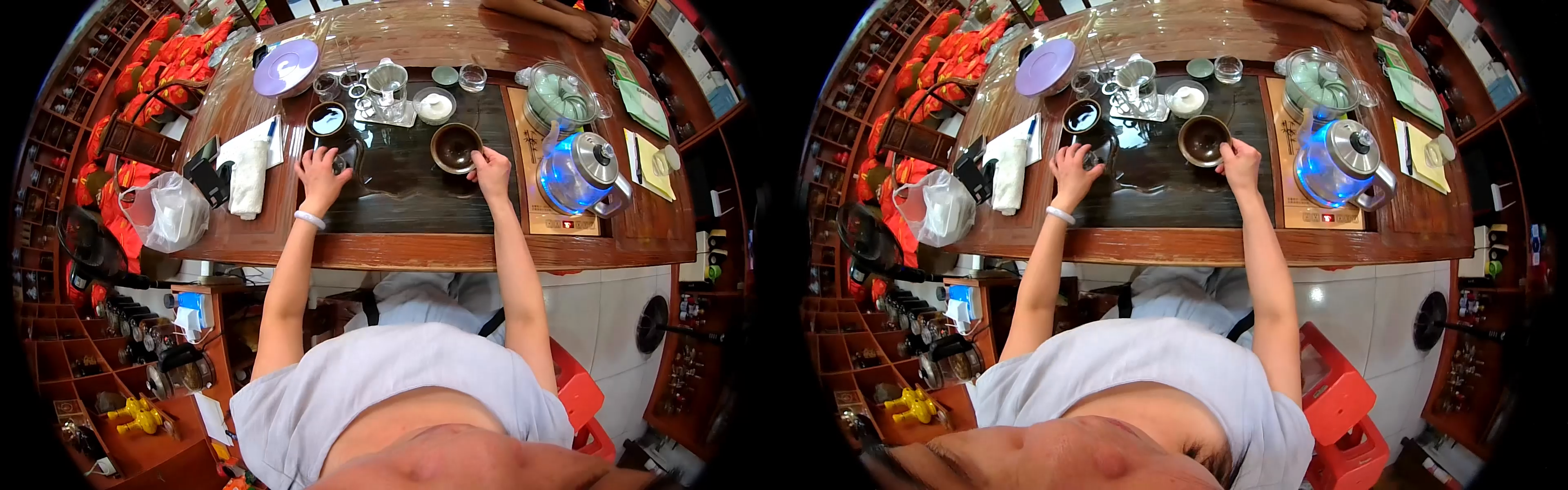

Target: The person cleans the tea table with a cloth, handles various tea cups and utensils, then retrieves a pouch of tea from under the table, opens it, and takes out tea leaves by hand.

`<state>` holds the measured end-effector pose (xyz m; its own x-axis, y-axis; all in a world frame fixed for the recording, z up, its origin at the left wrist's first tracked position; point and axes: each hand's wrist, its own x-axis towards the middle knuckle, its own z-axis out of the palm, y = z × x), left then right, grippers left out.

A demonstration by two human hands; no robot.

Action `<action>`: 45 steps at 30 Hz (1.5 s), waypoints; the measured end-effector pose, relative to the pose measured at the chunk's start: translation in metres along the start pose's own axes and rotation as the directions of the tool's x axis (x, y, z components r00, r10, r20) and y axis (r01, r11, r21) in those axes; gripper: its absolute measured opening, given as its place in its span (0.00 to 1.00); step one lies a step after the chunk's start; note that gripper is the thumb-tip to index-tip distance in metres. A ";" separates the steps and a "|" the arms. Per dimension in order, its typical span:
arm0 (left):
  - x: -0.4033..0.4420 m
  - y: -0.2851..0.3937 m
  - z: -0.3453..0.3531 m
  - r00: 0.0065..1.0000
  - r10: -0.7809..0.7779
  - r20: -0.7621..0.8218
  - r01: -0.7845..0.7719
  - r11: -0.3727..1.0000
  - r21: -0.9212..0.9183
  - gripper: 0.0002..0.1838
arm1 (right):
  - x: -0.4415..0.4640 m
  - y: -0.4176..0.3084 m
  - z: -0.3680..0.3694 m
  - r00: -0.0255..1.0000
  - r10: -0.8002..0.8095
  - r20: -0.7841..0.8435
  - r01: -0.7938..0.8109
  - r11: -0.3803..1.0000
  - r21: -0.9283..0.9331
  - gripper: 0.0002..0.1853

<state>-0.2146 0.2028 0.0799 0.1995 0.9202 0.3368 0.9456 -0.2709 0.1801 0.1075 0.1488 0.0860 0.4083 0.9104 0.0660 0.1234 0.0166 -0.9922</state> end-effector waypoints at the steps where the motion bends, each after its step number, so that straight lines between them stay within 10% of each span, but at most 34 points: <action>1: 0.000 -0.004 0.000 1.000 -0.008 0.011 0.008 1.000 -0.010 0.27 | 0.001 0.002 0.000 1.000 0.018 0.016 -0.018 1.000 -0.002 0.10; 21: 0.004 0.070 -0.016 0.881 -0.075 -0.467 -0.178 0.862 -0.474 0.13 | 0.001 0.009 0.008 0.978 0.187 0.097 -0.191 0.981 0.041 0.13; 29: 0.020 0.088 0.005 0.811 -0.372 -0.451 -0.163 0.597 -0.786 0.11 | 0.006 0.019 0.010 0.978 0.197 0.073 -0.203 0.974 0.103 0.14; 45: 0.023 0.070 0.022 0.836 -0.433 -0.336 -0.142 0.420 -0.896 0.08 | 0.018 0.000 0.072 0.938 0.175 0.299 -0.162 0.984 -0.067 0.14</action>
<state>-0.1380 0.2110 0.0802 -0.3293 0.7920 0.5140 0.1383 -0.4981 0.8560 0.0499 0.1950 0.0792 0.1339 0.9806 -0.1432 0.1157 -0.1590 -0.9805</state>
